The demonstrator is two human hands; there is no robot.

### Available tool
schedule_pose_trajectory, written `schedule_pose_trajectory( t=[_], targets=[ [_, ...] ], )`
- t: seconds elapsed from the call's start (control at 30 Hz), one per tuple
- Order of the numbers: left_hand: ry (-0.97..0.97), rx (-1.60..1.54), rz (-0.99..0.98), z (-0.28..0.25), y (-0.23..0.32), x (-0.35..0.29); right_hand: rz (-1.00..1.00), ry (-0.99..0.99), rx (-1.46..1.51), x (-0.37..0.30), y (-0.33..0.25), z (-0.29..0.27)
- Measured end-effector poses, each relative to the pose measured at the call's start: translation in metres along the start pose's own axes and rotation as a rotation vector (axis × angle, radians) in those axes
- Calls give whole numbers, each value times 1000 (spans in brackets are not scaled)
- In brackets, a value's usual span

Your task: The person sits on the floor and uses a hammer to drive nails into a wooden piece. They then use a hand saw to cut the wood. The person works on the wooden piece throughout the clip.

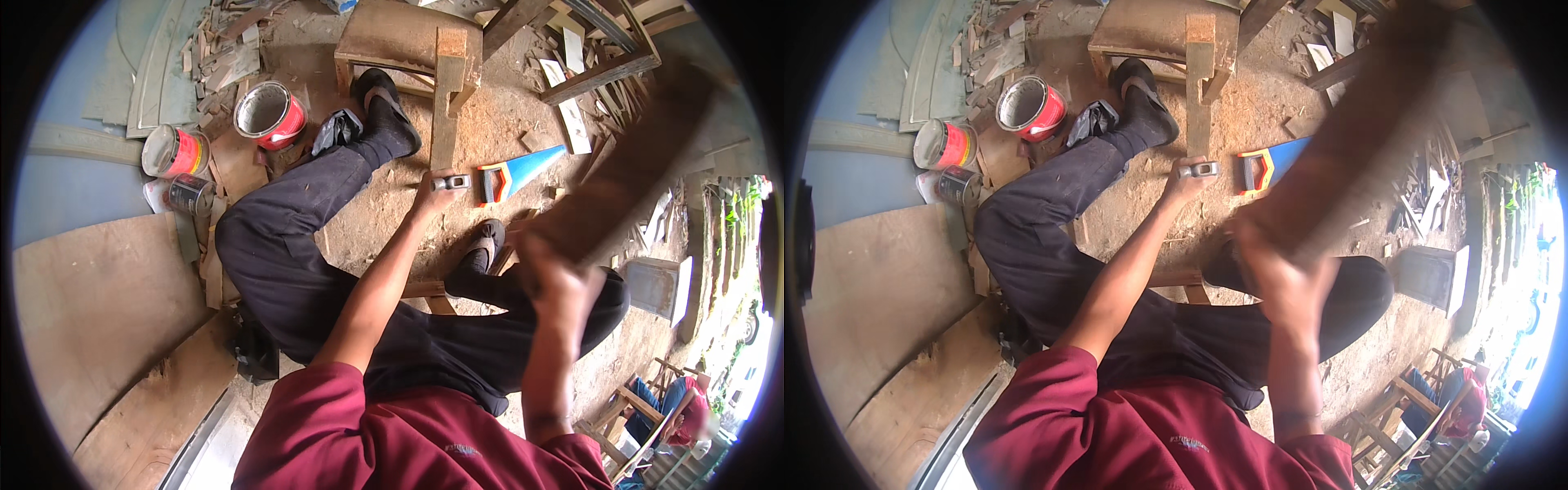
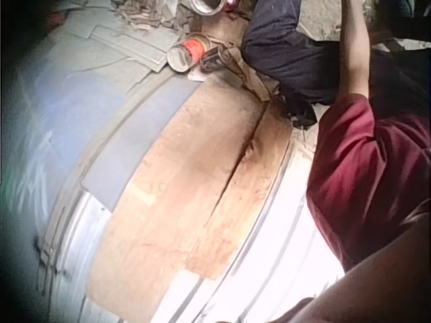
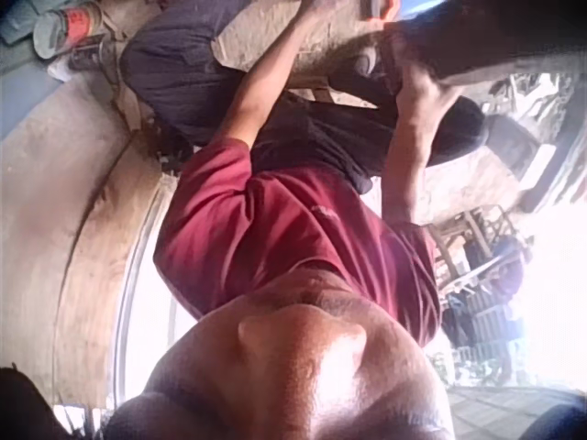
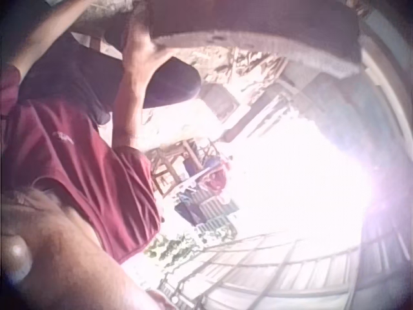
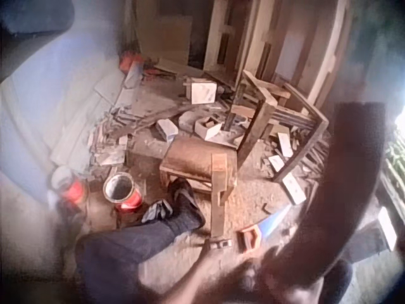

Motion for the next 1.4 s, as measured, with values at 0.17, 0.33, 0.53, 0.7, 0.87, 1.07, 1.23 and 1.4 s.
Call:
schedule_pose_trajectory(
  t=[0.17, 0.33, 0.53, 0.7, 0.87, 1.07, 1.23, 1.4],
  targets=[
    [-4, 23, -53, -9, -7, 9, -749, -188, 647, -20, -84, 7],
    [-30, -158, 12, 3, -8, 12, 51, -387, -104, 16, 164, 64],
    [-105, -72, 22, 7, -1, 15, 81, -254, 59, 19, 86, 36],
    [-131, 69, 117, -2, 21, 2, 51, -308, 66, 7, 121, 48],
    [-187, 40, 115, 1, 6, 8, 289, -394, -18, 3, 189, 63],
    [-228, 239, -2, -2, -6, 16, -202, -30, 73, 29, -18, -20],
    [-264, 285, 91, 30, 2, 21, -894, -116, 513, 5, -62, -45],
    [-186, 529, 355, -6, -81, 25, -78, -460, -90, -4, 148, 86]
  ],
)
Point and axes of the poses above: each hand's wrist, its own x-axis towards the middle knuckle, its own z-axis out of the palm, y = z × x, the point moved 9 cm from there along x, towards the middle knuckle, and after that the axes turned 4 degrees about -z, right-handed, at the moved point
